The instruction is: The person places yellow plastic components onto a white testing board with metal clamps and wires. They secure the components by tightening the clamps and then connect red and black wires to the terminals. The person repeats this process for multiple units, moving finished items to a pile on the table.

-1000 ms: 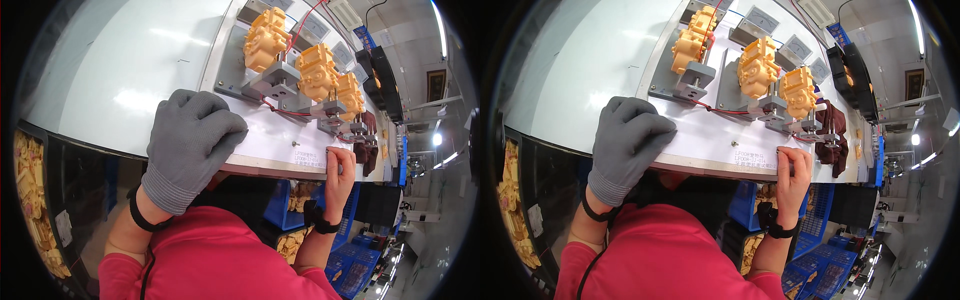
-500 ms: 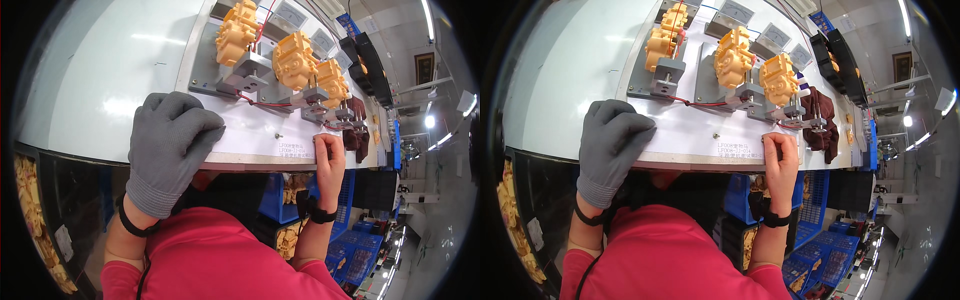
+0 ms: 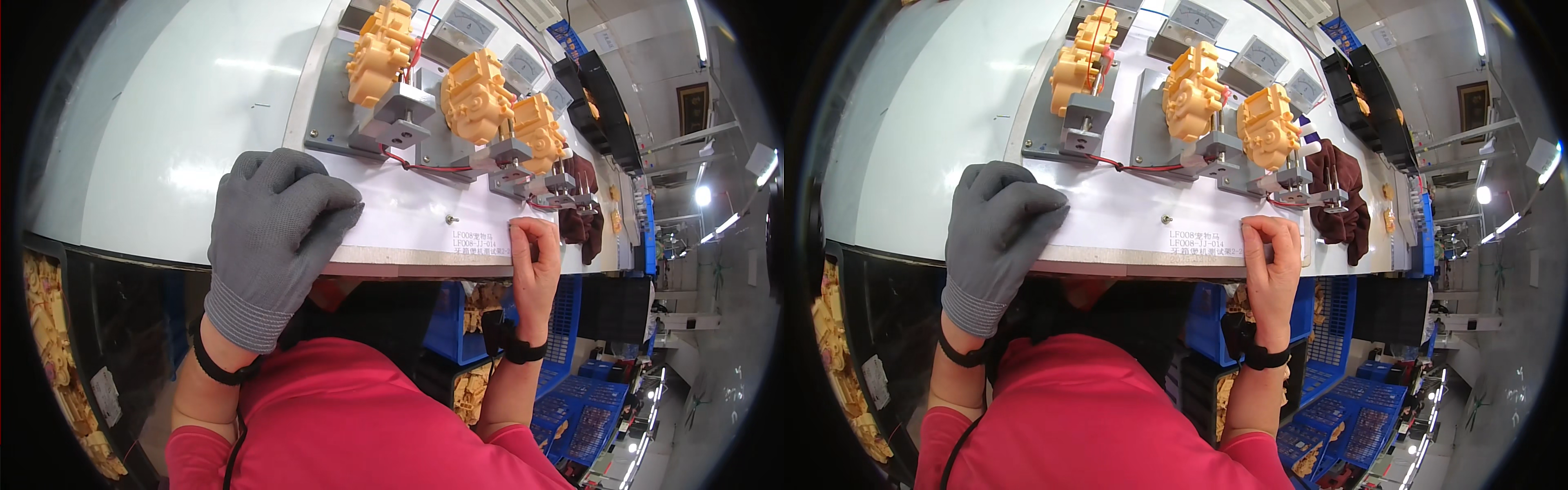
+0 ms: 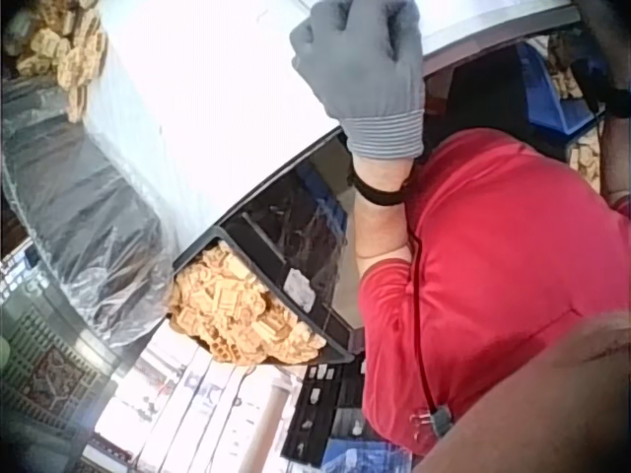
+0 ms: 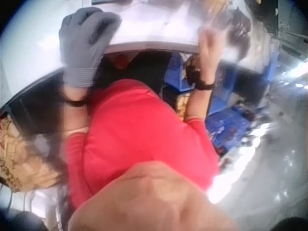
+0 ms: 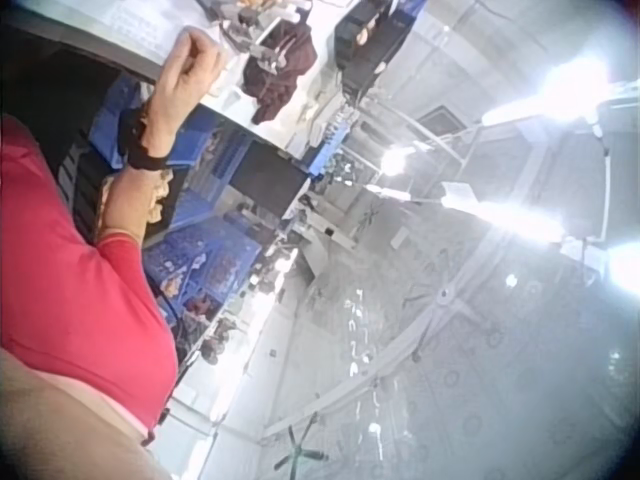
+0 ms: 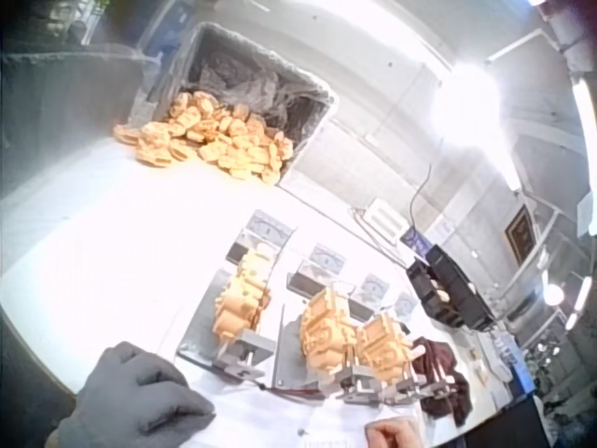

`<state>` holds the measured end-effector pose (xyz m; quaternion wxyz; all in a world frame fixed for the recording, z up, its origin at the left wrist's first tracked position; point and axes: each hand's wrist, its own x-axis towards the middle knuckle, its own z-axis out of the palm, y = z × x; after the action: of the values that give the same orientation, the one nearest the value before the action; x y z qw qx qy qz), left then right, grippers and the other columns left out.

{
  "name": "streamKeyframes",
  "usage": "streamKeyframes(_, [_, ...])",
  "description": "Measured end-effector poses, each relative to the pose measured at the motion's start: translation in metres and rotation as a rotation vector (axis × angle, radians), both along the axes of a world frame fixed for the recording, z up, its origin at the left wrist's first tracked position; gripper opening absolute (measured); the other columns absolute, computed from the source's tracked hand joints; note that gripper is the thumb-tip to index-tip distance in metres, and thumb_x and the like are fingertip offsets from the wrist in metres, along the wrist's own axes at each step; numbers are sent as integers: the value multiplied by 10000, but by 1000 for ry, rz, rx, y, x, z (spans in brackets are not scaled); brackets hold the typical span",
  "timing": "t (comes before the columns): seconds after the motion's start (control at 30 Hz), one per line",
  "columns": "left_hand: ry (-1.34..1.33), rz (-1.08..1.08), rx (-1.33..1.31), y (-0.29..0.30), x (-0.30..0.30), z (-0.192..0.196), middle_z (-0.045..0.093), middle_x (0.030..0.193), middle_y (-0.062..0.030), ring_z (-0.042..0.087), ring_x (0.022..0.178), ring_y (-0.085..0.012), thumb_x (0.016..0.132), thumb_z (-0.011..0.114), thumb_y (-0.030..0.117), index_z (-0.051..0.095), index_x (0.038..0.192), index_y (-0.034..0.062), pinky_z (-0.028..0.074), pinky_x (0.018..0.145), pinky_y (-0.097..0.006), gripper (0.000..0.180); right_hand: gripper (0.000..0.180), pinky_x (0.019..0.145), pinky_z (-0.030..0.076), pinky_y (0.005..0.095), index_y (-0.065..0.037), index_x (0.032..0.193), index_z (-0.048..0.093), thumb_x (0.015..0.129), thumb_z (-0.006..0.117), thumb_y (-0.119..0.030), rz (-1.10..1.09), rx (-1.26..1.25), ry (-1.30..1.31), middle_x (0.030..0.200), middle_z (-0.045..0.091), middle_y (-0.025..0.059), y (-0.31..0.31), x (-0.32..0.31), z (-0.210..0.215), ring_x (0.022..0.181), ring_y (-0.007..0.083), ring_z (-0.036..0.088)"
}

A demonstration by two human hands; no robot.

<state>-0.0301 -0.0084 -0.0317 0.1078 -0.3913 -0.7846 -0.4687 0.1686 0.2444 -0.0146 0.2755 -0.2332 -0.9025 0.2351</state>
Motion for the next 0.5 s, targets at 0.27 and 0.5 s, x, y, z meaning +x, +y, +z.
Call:
streamKeyframes(0.27, [-6, 8, -13, 0, 1, 0, 658, 914, -45, 589, 897, -282, 799, 780, 170, 744, 888, 138, 455, 792, -406, 101, 101, 844, 468, 306, -12, 1032, 678, 937, 678, -48, -35, 37, 22, 1010, 612, 69, -2, 0, 1, 921, 188, 586])
streamKeyframes(0.5, [-17, 4, -13, -1, 1, 0, 659, 908, -52, 590, 892, -288, 797, 779, 170, 741, 882, 129, 459, 798, -405, 102, 204, 883, 461, 342, -42, 1089, 695, 888, 730, -55, 126, 177, 15, 1016, 648, 88, -38, -22, 17, 949, 246, 596])
